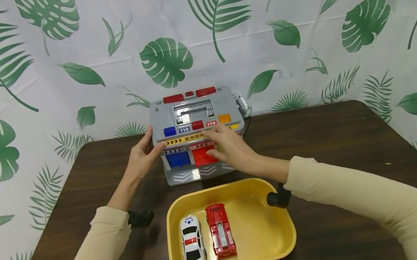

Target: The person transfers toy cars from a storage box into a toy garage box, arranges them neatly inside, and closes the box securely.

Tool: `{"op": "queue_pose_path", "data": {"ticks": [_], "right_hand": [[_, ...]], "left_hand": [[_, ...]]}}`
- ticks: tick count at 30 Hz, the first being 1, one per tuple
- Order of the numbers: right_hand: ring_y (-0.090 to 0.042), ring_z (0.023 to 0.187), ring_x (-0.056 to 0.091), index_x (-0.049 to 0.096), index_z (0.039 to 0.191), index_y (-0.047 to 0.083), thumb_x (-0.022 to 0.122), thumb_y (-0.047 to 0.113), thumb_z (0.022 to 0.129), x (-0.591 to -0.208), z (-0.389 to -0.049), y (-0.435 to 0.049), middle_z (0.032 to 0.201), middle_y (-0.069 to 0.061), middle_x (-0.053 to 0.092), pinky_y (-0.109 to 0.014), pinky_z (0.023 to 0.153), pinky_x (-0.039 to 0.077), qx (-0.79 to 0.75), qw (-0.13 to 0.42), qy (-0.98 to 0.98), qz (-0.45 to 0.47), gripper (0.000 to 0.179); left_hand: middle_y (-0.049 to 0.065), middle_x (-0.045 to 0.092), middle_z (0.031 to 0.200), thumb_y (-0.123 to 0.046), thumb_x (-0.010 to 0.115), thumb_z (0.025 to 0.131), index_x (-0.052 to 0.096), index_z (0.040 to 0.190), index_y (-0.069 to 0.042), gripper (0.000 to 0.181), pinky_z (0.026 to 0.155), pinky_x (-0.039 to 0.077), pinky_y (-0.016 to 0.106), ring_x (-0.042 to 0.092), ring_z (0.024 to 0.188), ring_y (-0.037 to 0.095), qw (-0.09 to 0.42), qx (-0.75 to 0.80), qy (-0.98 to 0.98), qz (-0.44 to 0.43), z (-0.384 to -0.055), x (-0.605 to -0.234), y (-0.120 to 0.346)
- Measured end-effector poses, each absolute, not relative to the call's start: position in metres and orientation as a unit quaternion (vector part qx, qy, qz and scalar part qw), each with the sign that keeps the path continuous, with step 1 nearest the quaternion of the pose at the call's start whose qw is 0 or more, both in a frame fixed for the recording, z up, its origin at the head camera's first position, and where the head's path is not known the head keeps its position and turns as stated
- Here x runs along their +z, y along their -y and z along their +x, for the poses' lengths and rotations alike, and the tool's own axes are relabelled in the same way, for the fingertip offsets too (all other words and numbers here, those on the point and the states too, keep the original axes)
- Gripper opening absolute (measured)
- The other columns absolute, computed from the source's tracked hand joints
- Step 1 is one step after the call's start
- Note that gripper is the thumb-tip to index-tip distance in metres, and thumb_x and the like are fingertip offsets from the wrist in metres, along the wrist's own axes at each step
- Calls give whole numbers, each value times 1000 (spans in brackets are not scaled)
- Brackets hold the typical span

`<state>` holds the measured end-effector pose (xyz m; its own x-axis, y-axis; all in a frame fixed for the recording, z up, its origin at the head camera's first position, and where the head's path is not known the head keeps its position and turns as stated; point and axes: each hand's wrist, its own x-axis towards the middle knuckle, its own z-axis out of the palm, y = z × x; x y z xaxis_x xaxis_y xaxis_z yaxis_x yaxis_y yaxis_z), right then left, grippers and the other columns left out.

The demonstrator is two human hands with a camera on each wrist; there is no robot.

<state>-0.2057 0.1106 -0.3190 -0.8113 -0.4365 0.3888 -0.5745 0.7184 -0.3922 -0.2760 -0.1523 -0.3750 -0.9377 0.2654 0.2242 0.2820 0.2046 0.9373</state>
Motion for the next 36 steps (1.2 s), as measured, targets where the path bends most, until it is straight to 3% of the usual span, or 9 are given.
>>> {"op": "queue_pose_path", "data": {"ticks": [6,10,14,20,27,36], "right_hand": [[-22,90,48,56,127,-2,73,8,81,-320,-178,-118,104,-14,56,-32,78,49,275,138,901,306,50],[-20,87,50,57,127,-2,74,7,80,-322,-160,-123,100,-13,55,-29,75,52,300,115,895,309,51],[-16,82,52,58,126,-1,74,8,80,-325,-143,-127,93,-10,56,-25,70,53,337,62,897,279,49],[-17,84,54,56,125,-4,72,9,82,-334,-123,-132,96,-12,58,-21,72,54,406,-36,887,218,48],[-18,84,51,47,130,-8,75,14,80,-347,-108,-127,101,-16,54,-21,72,50,512,-173,836,91,61],[-19,81,49,35,137,-8,79,18,77,-362,-96,-119,97,-13,49,-26,68,52,553,-252,794,-13,80]], "left_hand": [[9,17,156,-15,59,93,14,150,-7,73,108,32,42,32,137,28,-5,-607,776,-173,-271,-367,151],[14,16,155,-11,58,93,13,149,-2,72,108,32,44,31,137,32,-8,-606,777,-172,-261,-353,148],[15,17,155,-12,57,94,12,149,-1,72,108,33,43,33,136,31,-13,-598,784,-164,-255,-347,146],[14,16,155,-13,57,94,12,149,-1,72,108,33,43,32,137,31,-13,-597,785,-165,-258,-349,146],[8,17,156,-16,59,93,14,150,-8,73,108,33,42,33,137,27,-2,-609,775,-172,-274,-368,150],[7,17,156,-18,60,93,16,150,-8,73,108,34,41,34,136,26,13,-605,776,-178,-277,-374,152]]}}
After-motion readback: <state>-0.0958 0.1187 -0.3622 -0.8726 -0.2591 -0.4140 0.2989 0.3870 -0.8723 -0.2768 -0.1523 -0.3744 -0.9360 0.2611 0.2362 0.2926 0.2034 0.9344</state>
